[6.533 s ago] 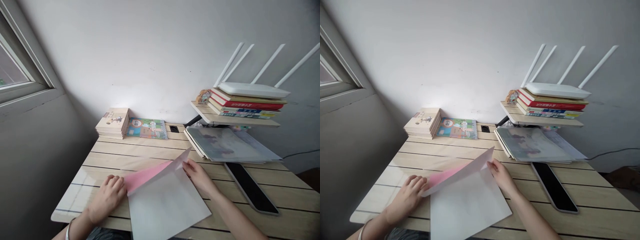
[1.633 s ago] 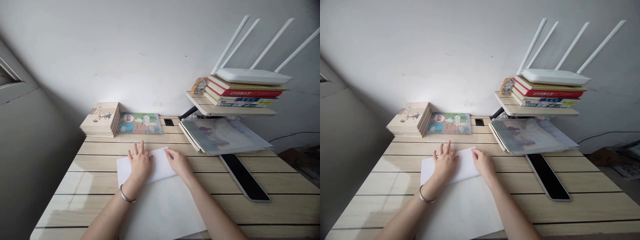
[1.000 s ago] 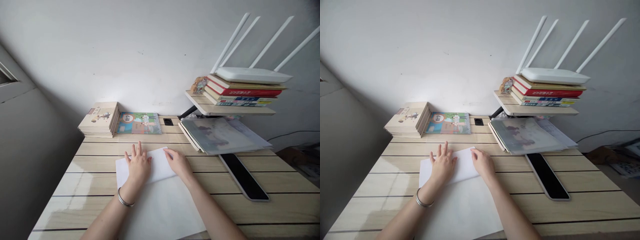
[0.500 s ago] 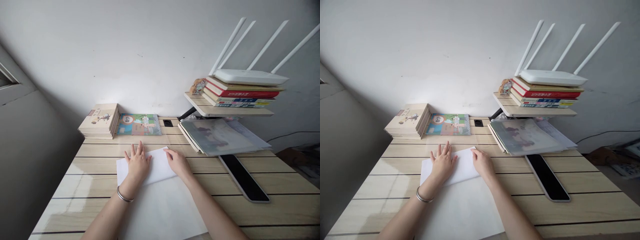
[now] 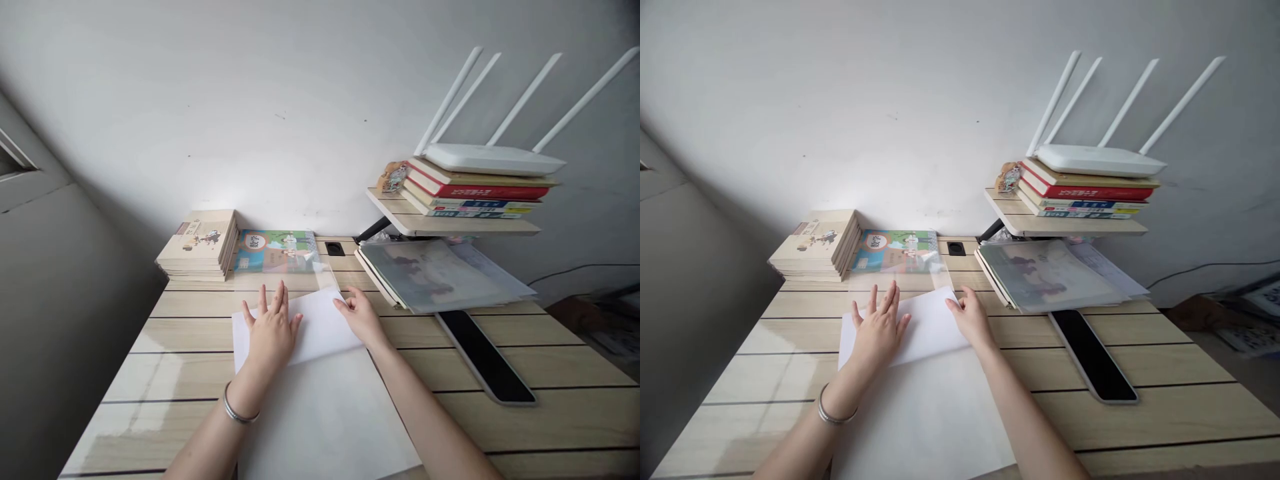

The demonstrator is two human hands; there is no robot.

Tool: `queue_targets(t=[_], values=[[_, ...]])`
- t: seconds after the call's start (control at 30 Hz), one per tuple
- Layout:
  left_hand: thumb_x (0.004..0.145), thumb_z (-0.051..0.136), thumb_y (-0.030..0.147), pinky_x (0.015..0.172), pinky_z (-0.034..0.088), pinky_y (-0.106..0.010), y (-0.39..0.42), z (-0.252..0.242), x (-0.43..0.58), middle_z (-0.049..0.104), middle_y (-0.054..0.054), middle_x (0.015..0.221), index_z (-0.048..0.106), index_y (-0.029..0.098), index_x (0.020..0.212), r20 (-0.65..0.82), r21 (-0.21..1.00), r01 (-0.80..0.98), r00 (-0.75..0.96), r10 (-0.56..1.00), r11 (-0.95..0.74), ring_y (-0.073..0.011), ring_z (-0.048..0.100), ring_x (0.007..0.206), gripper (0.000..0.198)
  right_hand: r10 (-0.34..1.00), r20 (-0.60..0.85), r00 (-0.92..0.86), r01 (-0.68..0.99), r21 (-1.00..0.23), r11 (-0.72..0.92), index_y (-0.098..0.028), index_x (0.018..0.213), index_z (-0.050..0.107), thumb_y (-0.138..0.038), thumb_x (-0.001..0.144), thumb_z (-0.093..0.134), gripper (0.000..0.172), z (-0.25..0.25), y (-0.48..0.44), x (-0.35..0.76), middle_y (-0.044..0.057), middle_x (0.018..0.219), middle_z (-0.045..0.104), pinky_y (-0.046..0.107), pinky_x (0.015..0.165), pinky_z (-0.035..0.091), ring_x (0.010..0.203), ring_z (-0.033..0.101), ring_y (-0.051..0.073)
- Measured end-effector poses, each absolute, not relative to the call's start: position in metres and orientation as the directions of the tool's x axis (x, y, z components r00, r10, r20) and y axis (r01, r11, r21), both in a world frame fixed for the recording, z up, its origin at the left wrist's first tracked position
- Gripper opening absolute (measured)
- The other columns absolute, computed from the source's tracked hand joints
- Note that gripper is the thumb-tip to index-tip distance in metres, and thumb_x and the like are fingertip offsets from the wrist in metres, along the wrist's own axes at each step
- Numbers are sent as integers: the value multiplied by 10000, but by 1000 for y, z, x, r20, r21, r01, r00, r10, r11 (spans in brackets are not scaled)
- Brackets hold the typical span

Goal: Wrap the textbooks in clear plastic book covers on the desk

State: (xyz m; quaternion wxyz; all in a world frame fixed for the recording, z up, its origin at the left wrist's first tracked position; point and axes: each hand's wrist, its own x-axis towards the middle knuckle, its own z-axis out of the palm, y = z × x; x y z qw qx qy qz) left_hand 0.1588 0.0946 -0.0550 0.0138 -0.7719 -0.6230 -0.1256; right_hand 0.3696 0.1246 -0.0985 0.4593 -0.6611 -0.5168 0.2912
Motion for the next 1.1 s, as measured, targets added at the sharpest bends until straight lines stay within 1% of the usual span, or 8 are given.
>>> queue_targets(t=[0.23, 0.5, 0.57, 0.67, 0.83, 0.9, 0.97, 1.1], values=[[939, 309, 406, 1056, 106, -688, 86, -40, 150, 296, -76, 1513, 291, 224, 1453, 184, 111, 964, 218, 958, -241, -330, 149, 1415, 546, 961, 56, 271, 374, -926, -51, -131, 832, 655, -527, 714, 560, 424, -89, 121, 370, 28, 629, 635, 252, 515, 397, 561, 540, 157], [927, 376, 373, 1023, 247, -648, 90, -41, 119, 251, -84, 1536, 547, 287, 1287, 187, 150, 988, 14, 982, -42, -361, 264, 1369, 408, 922, 151, 357, 397, -918, -3, -143, 772, 633, -558, 741, 546, 425, -89, 115, 373, 34, 629, 631, 254, 538, 412, 559, 521, 149], [922, 390, 367, 999, 316, -606, 92, -44, 109, 212, -116, 1544, 577, 266, 1252, 180, 241, 970, -31, 983, -14, -370, 326, 1333, 393, 919, 153, 364, 374, -927, 6, -142, 768, 623, -548, 736, 553, 413, -88, 113, 372, 35, 641, 629, 255, 548, 412, 568, 520, 149], [909, 392, 318, 992, 385, -494, 93, -50, 96, 200, -160, 1532, 597, 196, 1220, 126, 504, 863, -97, 987, 20, -320, 455, 1249, 392, 914, 159, 374, 351, -936, 19, -146, 773, 611, -546, 735, 556, 405, -89, 109, 371, 34, 653, 626, 254, 561, 410, 581, 521, 151], [805, 485, 298, 838, 484, -320, 94, -54, 84, 523, -125, 1272, 680, 187, 1055, -1, 859, 499, -222, 975, 115, -196, 627, 937, 335, 897, 188, 400, 381, -924, 23, -159, 768, 596, -556, 760, 537, 401, -91, 104, 370, 32, 664, 628, 251, 577, 411, 591, 518, 150], [762, 514, 361, 624, 480, -280, 93, -54, 82, 635, -85, 946, 677, 171, 1043, -97, 924, 345, -213, 972, 167, -159, 606, 681, 377, 887, 201, 415, 402, -916, 19, -162, 763, 590, -557, 767, 530, 399, -92, 102, 370, 35, 667, 631, 253, 581, 414, 594, 521, 152], [719, 539, 412, 489, 390, -237, 92, -54, 82, 588, -13, 695, 657, 155, 1057, -176, 950, 225, -194, 965, 218, -124, 509, 521, 441, 882, 206, 423, 416, -909, 13, -166, 768, 587, -558, 770, 524, 398, -93, 101, 370, 41, 679, 639, 257, 587, 420, 601, 531, 157], [659, 577, 395, 495, 361, -206, 90, -51, 85, 584, -8, 738, 609, 159, 924, -144, 975, 130, -261, 954, 182, -110, 494, 574, 357, 871, 214, 441, 443, -896, -4, -174, 771, 588, -564, 769, 516, 397, -93, 100, 370, 52, 695, 653, 267, 608, 428, 626, 553, 172]])
